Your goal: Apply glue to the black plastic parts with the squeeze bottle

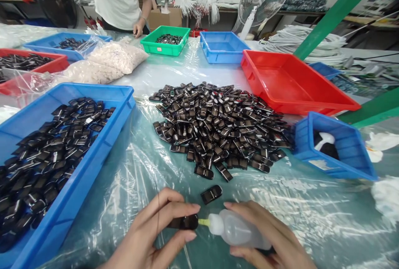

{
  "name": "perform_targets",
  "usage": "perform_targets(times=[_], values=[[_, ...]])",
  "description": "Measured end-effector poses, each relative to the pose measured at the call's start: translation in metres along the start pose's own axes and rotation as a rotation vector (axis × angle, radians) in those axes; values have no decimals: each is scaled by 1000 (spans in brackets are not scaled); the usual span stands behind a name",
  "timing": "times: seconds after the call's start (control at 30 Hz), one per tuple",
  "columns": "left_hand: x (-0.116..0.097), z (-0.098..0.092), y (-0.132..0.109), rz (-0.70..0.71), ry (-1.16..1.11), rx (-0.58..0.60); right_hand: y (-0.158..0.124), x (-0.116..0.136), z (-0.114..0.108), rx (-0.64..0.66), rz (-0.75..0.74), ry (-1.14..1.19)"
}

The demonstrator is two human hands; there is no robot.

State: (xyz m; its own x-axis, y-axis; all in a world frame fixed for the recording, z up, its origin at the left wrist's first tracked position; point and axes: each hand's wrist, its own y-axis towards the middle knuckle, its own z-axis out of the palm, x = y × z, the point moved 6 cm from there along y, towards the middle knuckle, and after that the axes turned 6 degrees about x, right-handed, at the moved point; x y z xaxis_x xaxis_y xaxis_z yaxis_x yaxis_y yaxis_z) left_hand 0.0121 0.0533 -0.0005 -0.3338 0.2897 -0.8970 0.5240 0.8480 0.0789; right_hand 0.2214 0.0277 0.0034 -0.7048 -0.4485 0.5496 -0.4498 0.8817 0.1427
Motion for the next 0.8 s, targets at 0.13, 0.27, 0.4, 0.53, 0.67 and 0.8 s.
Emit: perform_targets(times=[0.13,0.27,0.4,0.53,0.67,0.8], values=[[0,0,0,24,11,-12,2,0,1,6,-1,17],[0,0,1,21,-19,-26,3,0,2,-2,-8,29],[2,0,-1,13,14,-47,2,-1,2,-1,-4,0],[5,1,-3,-47,97,-10,-1,0,0,-18,-29,-86],[3,0,1,-116,101,-3,-3,-2,0,-23,-28,-128],[1,-3,4,-154,28,4,-2,-5,1,-32,-21,-123]])
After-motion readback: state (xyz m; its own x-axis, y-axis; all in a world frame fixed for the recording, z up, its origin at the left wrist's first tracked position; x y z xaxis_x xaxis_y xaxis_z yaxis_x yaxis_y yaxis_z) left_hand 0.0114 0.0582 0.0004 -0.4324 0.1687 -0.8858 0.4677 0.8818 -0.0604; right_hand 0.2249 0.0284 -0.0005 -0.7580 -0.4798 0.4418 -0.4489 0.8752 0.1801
